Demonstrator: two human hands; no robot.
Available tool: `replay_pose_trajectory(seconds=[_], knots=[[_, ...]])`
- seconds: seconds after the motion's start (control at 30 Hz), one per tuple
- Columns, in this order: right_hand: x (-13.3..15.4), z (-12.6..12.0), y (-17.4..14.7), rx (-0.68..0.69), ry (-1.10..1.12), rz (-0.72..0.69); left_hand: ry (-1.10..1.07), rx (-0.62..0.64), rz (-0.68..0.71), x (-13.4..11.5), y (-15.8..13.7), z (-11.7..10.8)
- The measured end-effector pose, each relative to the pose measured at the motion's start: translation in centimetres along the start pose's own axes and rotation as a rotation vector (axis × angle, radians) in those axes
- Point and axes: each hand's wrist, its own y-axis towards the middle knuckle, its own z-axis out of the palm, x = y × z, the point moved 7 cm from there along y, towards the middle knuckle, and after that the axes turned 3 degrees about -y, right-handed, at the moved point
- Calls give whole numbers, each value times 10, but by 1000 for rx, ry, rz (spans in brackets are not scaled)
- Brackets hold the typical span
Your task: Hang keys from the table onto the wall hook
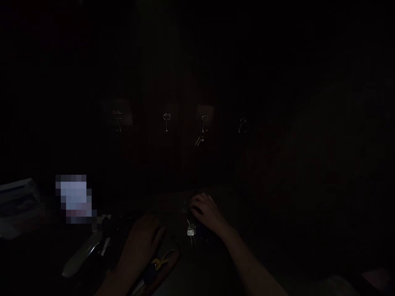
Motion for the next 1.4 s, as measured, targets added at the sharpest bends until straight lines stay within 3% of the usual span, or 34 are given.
replay_pose_trajectory(seconds=[0.1,0.3,0.5,0.67,0.77,1.03,1.23,1.4], knots=[[0,-8,2,-123,194,48,-4,-17,4,0,0,-1],[-22,-9,2,-340,780,373,20,2,-7,2,0,1],[-31,-3,-5,-387,1152,588,14,-2,-8,6,0,4],[-26,4,-6,-343,1580,621,-1,-8,-19,6,1,3],[-30,10,-7,-335,1720,670,-26,-8,-36,5,1,1],[-30,6,-9,-349,1799,656,-47,47,-84,9,2,5],[-22,-13,-11,-407,1575,548,-65,47,-68,6,2,4],[-23,-24,-16,-488,1282,595,-63,32,-59,6,2,3]])
